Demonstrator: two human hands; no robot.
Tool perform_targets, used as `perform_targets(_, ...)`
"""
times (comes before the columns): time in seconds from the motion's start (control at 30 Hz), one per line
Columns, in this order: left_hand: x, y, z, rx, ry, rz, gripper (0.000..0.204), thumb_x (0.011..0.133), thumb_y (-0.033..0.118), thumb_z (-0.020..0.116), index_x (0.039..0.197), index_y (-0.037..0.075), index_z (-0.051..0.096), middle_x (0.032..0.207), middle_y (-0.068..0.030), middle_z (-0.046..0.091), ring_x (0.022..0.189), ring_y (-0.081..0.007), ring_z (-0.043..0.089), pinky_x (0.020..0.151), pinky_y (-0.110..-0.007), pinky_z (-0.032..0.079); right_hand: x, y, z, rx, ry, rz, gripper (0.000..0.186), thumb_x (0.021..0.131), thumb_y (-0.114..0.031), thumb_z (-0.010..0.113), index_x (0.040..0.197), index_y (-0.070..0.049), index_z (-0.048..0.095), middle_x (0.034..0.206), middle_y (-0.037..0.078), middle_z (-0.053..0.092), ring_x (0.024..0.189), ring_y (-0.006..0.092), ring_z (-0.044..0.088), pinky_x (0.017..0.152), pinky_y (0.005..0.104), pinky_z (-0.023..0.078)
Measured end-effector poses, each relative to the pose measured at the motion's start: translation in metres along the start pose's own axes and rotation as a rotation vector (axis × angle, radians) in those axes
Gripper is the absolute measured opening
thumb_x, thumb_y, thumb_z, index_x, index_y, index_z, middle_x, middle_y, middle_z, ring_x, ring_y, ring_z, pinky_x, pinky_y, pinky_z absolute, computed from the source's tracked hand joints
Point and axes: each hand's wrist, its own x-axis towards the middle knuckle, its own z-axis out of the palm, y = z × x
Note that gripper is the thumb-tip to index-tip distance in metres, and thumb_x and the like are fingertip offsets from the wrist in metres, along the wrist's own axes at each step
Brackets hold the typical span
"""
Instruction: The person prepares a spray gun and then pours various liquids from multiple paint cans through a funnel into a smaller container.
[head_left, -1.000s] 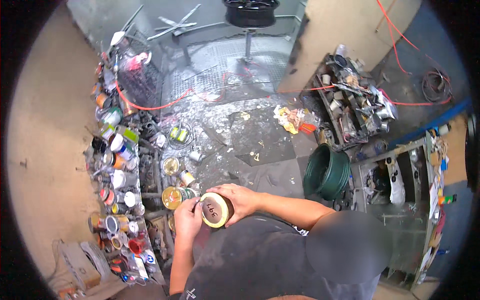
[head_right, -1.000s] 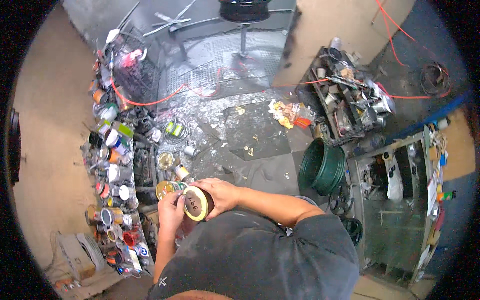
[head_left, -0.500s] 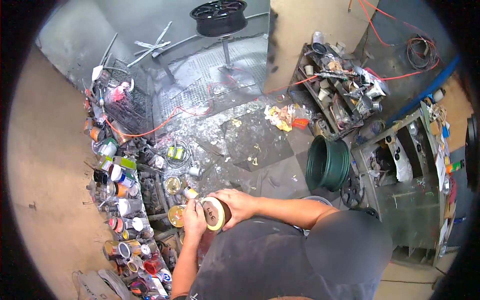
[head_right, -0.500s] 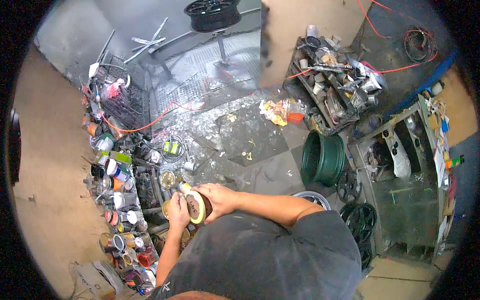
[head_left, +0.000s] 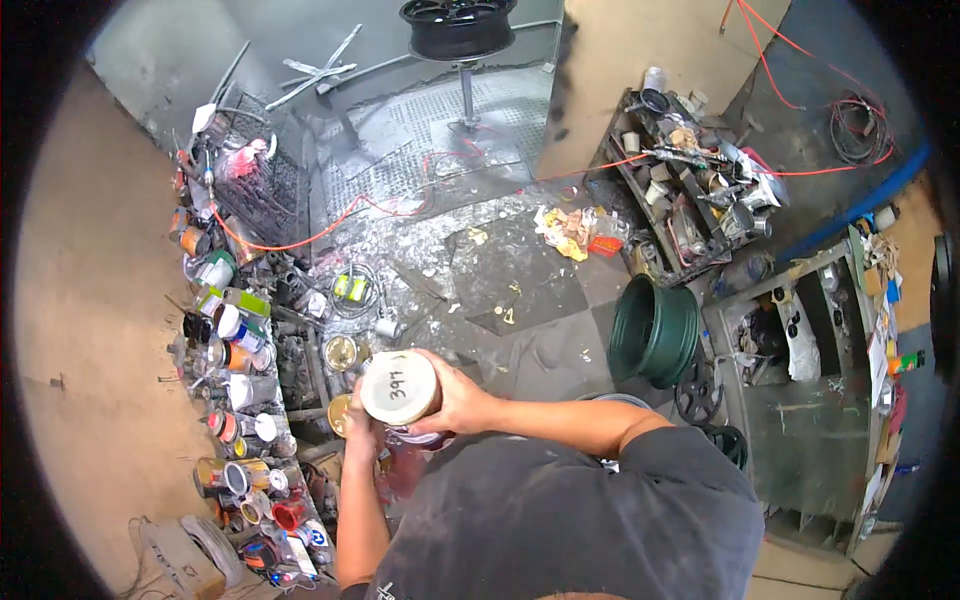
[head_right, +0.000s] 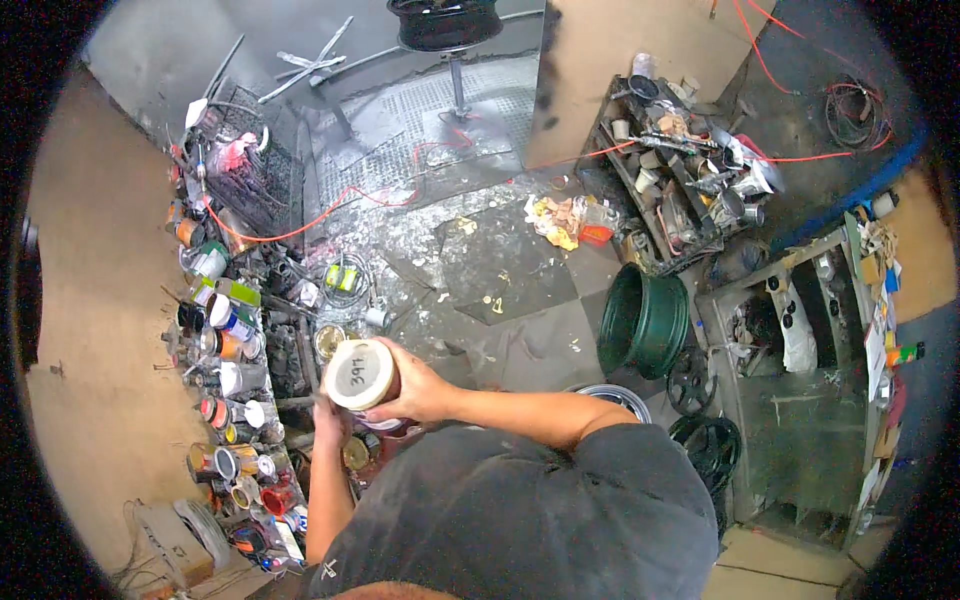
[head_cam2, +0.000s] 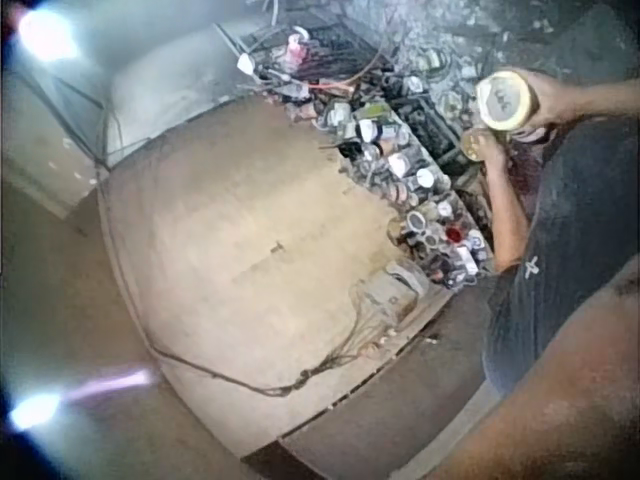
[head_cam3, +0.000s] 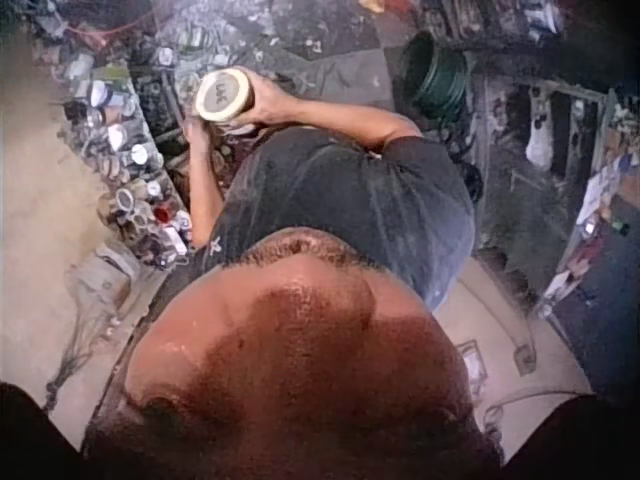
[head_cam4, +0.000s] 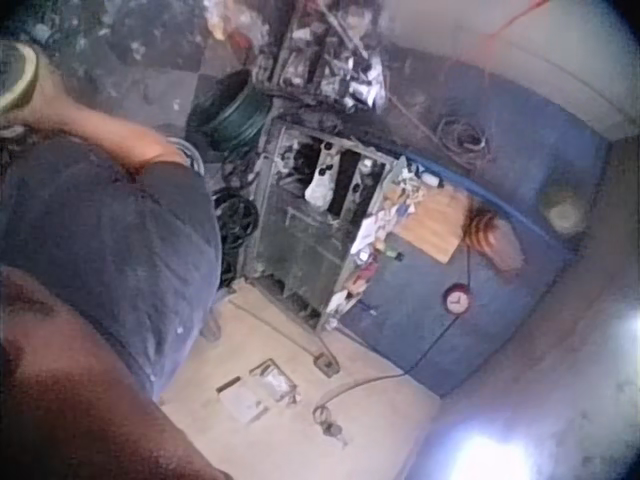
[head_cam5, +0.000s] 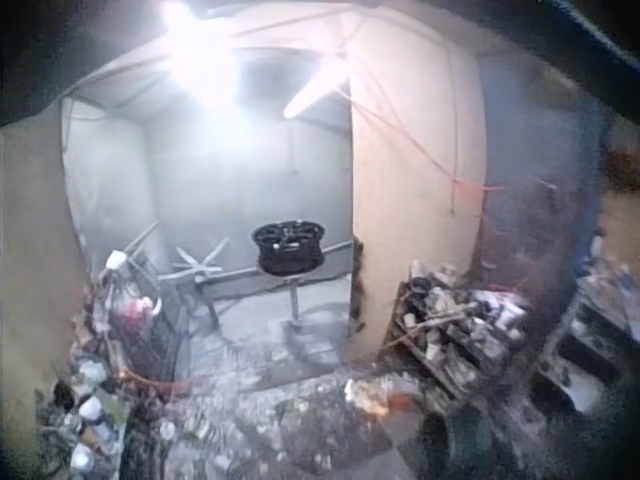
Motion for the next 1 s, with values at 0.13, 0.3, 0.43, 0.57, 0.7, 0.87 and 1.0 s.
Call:
perform_targets(0.13,-0.012,0.012,0.031,0.34,-0.091,0.108,0.097,0.069,0.048,0.086,0.142,-0.001,0.044,0.137,-0.0104,0.055,0.123,-0.0224,0.056,0.105,-0.038,0.045,0.003,0.018,-0.01,-0.014,-0.048,-0.122,0.066,0.098,-0.041,0.062,0.144,-0.001,0.037,0.139,0.023,0.047,0.132,0.0347,0.047,0.112,0.0414,0.036)
perform_targets(0.3,-0.016,-0.004,0.059,0.649,-0.232,0.105,0.118,0.051,0.046,0.092,0.144,-0.004,0.04,0.134,-0.0129,0.056,0.124,-0.0231,0.056,0.107,-0.038,0.044,-0.001,0.019,-0.042,0.046,0.079,0.064,0.021,0.095,-0.021,0.066,0.102,-0.001,0.071,0.091,0.015,0.071,0.084,0.03,0.069,0.082,0.04,0.055)
perform_targets(0.43,-0.006,-0.012,0.061,0.624,-0.424,0.005,0.115,0.053,0.047,0.092,0.143,-0.004,0.041,0.133,-0.0118,0.056,0.122,-0.0229,0.056,0.106,-0.038,0.045,-0.026,0.042,-0.05,-0.066,0.219,-0.093,0.016,0.089,-0.015,0.071,0.094,0.0,0.071,0.085,0.014,0.072,0.073,0.0295,0.069,0.072,0.0396,0.056)
perform_targets(0.57,0.011,-0.017,0.041,0.831,-0.481,-0.13,0.103,0.073,0.055,0.081,0.148,-0.002,0.039,0.14,-0.014,0.053,0.127,-0.0259,0.053,0.107,-0.039,0.044,-0.046,0.045,-0.046,-0.128,0.35,-0.153,0.015,0.089,-0.015,0.07,0.088,0.001,0.07,0.087,0.017,0.069,0.083,0.0329,0.068,0.074,0.0409,0.054)
perform_targets(0.7,0.015,-0.024,0.06,0.561,-0.434,-0.308,0.13,0.067,0.099,0.039,0.146,-0.005,0.041,0.137,-0.0145,0.054,0.123,-0.0249,0.056,0.103,-0.04,0.047,-0.062,0.057,-0.036,-0.273,0.495,-0.086,0.017,0.09,-0.017,0.068,0.087,0.0,0.067,0.089,0.018,0.067,0.086,0.0349,0.065,0.074,0.0435,0.052)
perform_targets(0.87,0.021,-0.016,0.109,0.654,-0.612,-0.196,0.132,0.063,0.098,0.048,0.143,-0.007,0.042,0.13,-0.0136,0.058,0.115,-0.0222,0.059,0.098,-0.038,0.05,-0.083,0.052,-0.038,0.101,0.742,0.146,0.018,0.089,-0.018,0.071,0.091,0.0,0.07,0.084,0.017,0.069,0.078,0.0307,0.067,0.072,0.0419,0.052)
perform_targets(1.0,0.019,-0.019,0.11,0.646,-0.669,-0.187,0.131,0.059,0.095,0.059,0.141,-0.006,0.044,0.127,-0.0127,0.059,0.114,-0.021,0.06,0.097,-0.036,0.051,-0.087,0.065,-0.029,0.761,0.88,0.412,0.02,0.092,-0.02,0.071,0.095,0.0,0.072,0.082,0.01,0.071,0.073,0.0183,0.065,0.067,0.0362,0.052)
